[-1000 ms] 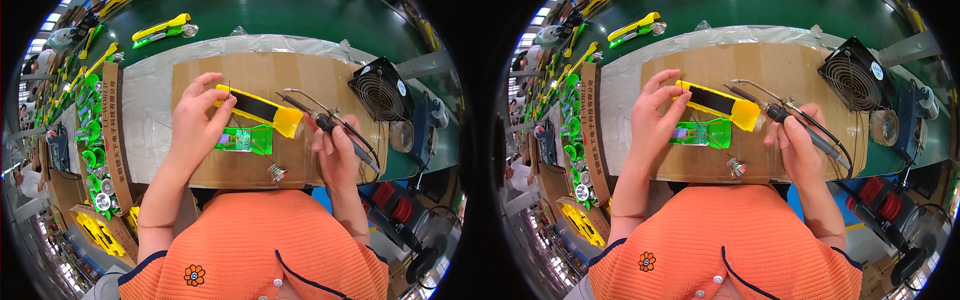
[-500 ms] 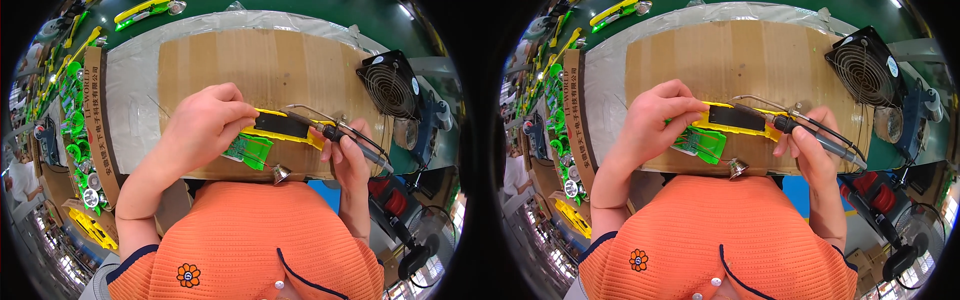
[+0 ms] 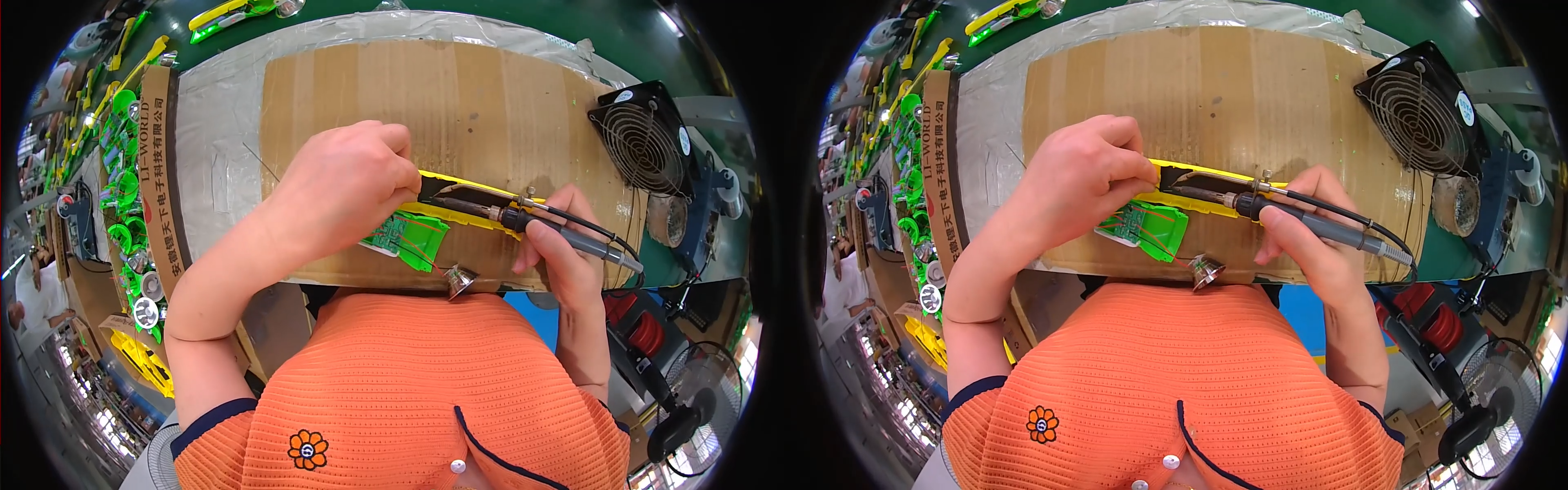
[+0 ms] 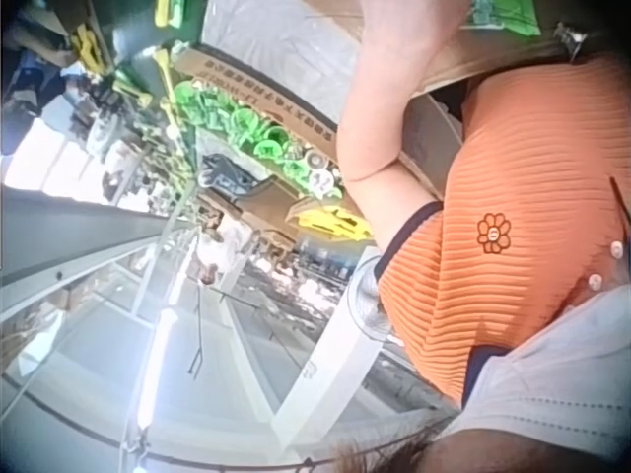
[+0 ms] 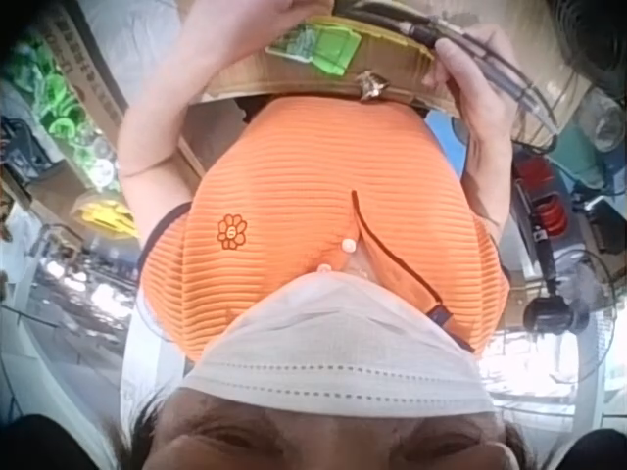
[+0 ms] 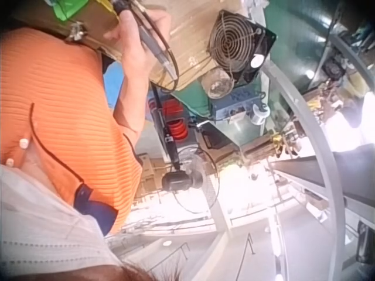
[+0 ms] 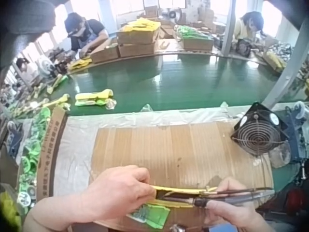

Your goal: Soldering wires to circuit boards and assembling components for solar-powered flashlights at a factory workstation.

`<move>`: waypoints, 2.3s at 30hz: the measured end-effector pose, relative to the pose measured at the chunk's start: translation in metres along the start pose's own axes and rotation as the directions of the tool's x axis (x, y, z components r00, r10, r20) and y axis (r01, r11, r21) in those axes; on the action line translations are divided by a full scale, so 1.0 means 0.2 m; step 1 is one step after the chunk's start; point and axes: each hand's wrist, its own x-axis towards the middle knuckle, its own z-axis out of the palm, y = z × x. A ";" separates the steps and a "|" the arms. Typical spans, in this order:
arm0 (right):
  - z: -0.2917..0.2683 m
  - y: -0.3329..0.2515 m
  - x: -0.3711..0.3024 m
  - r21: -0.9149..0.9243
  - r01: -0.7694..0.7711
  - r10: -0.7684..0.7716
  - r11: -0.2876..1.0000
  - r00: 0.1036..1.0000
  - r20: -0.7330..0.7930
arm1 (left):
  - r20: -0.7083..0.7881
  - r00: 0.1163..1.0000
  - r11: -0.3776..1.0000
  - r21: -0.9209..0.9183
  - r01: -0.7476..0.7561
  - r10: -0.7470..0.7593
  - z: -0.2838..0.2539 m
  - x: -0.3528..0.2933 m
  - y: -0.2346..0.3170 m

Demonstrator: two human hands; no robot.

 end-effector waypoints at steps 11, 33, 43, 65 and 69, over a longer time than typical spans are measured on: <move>-0.01 0.02 0.00 0.055 0.061 -0.061 0.997 0.998 0.009 | -0.011 1.000 0.976 0.219 -0.020 0.023 -0.04 -0.01 0.07; 0.00 -0.02 0.03 0.006 -0.004 0.004 1.000 1.000 0.028 | 0.034 0.997 0.978 0.197 -0.075 0.069 -0.01 0.05 0.05; 0.02 -0.02 0.04 -0.063 -0.041 0.042 0.997 0.999 0.020 | 0.098 0.992 0.989 0.125 -0.085 0.073 -0.01 0.07 0.03; 0.01 -0.02 0.04 0.012 -0.011 0.011 1.000 1.000 0.004 | 0.124 0.989 0.988 0.124 -0.095 0.080 -0.01 0.07 0.02; -0.01 -0.01 0.02 0.044 0.022 -0.022 0.999 1.000 0.002 | 0.118 0.989 0.988 0.117 -0.101 0.087 0.00 0.07 0.01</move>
